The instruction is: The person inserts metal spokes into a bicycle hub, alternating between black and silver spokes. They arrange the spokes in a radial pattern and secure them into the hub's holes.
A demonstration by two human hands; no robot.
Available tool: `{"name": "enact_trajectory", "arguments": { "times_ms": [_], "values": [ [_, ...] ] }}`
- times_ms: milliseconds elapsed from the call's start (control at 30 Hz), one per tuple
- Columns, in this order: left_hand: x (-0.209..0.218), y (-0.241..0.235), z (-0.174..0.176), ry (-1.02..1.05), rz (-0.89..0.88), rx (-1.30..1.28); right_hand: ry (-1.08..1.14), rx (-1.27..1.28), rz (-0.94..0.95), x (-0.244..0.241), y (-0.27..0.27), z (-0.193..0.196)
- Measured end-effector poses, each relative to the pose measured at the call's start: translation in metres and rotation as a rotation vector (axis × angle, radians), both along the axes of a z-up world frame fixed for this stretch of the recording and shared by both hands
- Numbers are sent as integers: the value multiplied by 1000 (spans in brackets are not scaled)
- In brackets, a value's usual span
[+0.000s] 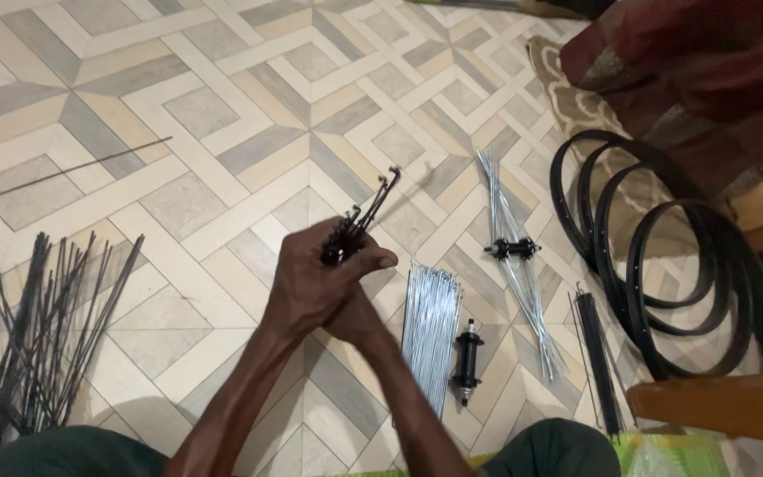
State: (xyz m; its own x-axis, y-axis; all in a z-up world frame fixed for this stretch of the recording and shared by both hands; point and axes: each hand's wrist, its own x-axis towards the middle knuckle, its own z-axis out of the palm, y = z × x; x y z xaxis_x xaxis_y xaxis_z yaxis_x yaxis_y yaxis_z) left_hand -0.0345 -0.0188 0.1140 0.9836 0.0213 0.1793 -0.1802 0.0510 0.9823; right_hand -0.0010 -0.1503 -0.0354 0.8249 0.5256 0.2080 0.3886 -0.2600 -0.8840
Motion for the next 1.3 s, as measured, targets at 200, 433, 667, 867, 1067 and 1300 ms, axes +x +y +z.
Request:
{"name": "enact_trajectory", "arguments": {
  "times_ms": [200,433,667,867,1067,1300],
  "values": [
    [0,-1,-5,-199,145,163,299,572,-205,0,28,-23],
    [2,7,-7,193,11,-28,185,266,-190,-15,36,26],
    [5,2,-9,174,9,-41,204,285,-313,-26,43,47],
    [0,3,-9,270,131,101,167,98,-150,-35,35,43],
    [3,11,-8,146,126,84,83,-59,-353,-82,3,42],
    [0,12,-7,285,274,-14,-97,-696,-816,-120,-65,29]
  ]
}}
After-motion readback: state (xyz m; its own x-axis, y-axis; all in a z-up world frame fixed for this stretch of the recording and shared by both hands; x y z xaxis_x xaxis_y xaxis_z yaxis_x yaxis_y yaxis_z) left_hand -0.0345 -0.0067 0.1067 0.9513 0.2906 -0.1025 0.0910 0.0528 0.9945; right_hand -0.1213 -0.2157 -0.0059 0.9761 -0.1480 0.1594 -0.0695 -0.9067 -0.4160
